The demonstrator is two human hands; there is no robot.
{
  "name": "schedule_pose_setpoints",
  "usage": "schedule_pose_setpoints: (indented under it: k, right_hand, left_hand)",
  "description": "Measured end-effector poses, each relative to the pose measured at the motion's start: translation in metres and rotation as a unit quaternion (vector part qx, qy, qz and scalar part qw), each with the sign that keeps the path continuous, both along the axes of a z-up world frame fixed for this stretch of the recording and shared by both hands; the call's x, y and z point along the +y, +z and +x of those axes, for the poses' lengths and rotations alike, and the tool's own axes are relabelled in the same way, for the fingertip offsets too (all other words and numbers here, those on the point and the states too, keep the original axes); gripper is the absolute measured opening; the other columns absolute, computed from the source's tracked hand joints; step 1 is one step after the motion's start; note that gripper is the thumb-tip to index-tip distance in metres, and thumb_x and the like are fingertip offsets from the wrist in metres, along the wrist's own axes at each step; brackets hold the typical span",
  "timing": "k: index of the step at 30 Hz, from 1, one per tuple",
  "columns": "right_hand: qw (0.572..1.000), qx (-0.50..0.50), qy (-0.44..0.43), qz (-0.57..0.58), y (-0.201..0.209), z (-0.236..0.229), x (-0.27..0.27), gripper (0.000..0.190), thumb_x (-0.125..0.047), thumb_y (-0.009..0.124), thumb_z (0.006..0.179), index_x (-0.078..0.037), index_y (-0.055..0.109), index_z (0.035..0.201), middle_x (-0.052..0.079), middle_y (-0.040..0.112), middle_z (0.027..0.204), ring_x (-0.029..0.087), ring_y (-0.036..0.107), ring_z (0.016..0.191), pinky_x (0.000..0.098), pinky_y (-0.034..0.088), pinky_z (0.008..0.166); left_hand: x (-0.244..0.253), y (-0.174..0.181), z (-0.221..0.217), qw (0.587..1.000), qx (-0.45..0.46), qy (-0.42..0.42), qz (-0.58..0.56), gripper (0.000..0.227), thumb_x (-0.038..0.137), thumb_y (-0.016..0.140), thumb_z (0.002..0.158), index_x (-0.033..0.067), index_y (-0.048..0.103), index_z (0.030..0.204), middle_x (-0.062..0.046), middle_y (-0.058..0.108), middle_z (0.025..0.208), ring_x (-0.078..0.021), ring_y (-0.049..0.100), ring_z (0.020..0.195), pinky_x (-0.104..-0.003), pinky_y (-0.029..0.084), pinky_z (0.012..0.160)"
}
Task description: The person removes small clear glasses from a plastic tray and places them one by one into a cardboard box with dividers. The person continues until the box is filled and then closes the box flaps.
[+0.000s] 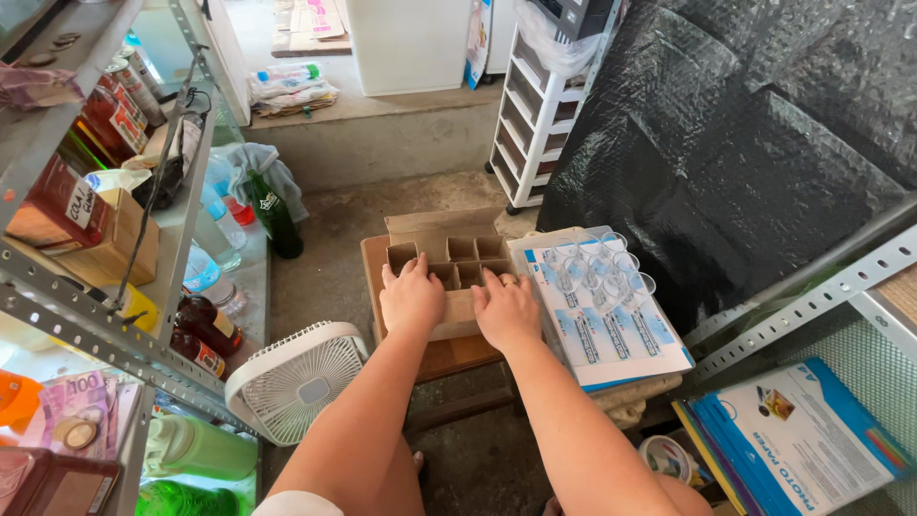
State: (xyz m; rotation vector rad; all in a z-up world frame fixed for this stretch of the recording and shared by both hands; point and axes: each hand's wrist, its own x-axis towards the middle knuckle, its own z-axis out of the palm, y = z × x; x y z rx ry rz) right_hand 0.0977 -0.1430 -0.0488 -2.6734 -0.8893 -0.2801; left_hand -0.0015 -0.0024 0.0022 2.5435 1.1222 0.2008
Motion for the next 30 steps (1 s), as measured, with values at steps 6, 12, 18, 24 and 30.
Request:
schedule_pose_setpoints:
  k: [6,12,18,24,30]
  right_hand:
    - [1.000,0.004,0.003,0.000,0.003,-0.002,-0.001,0.052,-0.057,0.043,0.102,-0.028,0.061,0.142,0.004,0.066,0.125,0.034,0.052,0.131,0.0576,0.059,0.090]
    - [1.000,0.013,0.002,0.004,0.003,-0.003,-0.001,0.052,-0.057,0.042,0.102,-0.029,0.060,0.142,0.003,0.065,0.125,0.033,0.051,0.132,0.0567,0.059,0.090]
    - [1.000,-0.021,-0.001,0.020,0.001,-0.006,0.000,0.049,-0.054,0.046,0.102,-0.027,0.061,0.141,0.006,0.065,0.123,0.035,0.053,0.130,0.0558,0.059,0.090]
    - [0.988,0.098,0.012,0.120,0.010,0.002,-0.007,0.057,-0.050,0.065,0.095,-0.027,0.058,0.146,0.007,0.059,0.138,0.035,0.056,0.129,0.0527,0.057,0.097]
    - [0.919,0.039,-0.036,0.390,0.001,0.036,-0.042,0.036,-0.025,0.080,0.085,-0.015,0.076,0.119,0.010,0.072,0.110,0.031,0.069,0.107,0.0418,0.057,0.095]
  left_hand:
    - [0.001,0.000,0.001,1.000,-0.001,0.002,0.000,0.055,0.037,0.039,0.103,0.0282,0.049,0.157,0.006,0.051,0.157,-0.0394,0.031,0.153,-0.047,0.048,0.108]
    - [0.003,-0.002,0.001,1.000,-0.006,-0.003,0.005,0.055,0.038,0.040,0.103,0.0283,0.050,0.156,0.005,0.052,0.156,-0.0397,0.032,0.152,-0.048,0.049,0.107]
    - [0.003,-0.007,0.003,1.000,-0.007,-0.001,0.008,0.054,0.038,0.040,0.103,0.0284,0.051,0.155,0.006,0.052,0.156,-0.0389,0.033,0.152,-0.048,0.050,0.106]
    - [-0.012,0.014,-0.010,0.997,-0.034,0.007,0.064,0.051,0.042,0.053,0.101,0.0257,0.056,0.149,-0.006,0.033,0.169,-0.0395,0.022,0.157,-0.055,0.033,0.118]
    - [-0.069,0.041,0.003,0.949,-0.259,-0.039,0.177,0.056,0.024,0.083,0.080,0.0172,0.067,0.133,-0.011,0.044,0.160,-0.0363,0.036,0.150,-0.063,0.032,0.117]
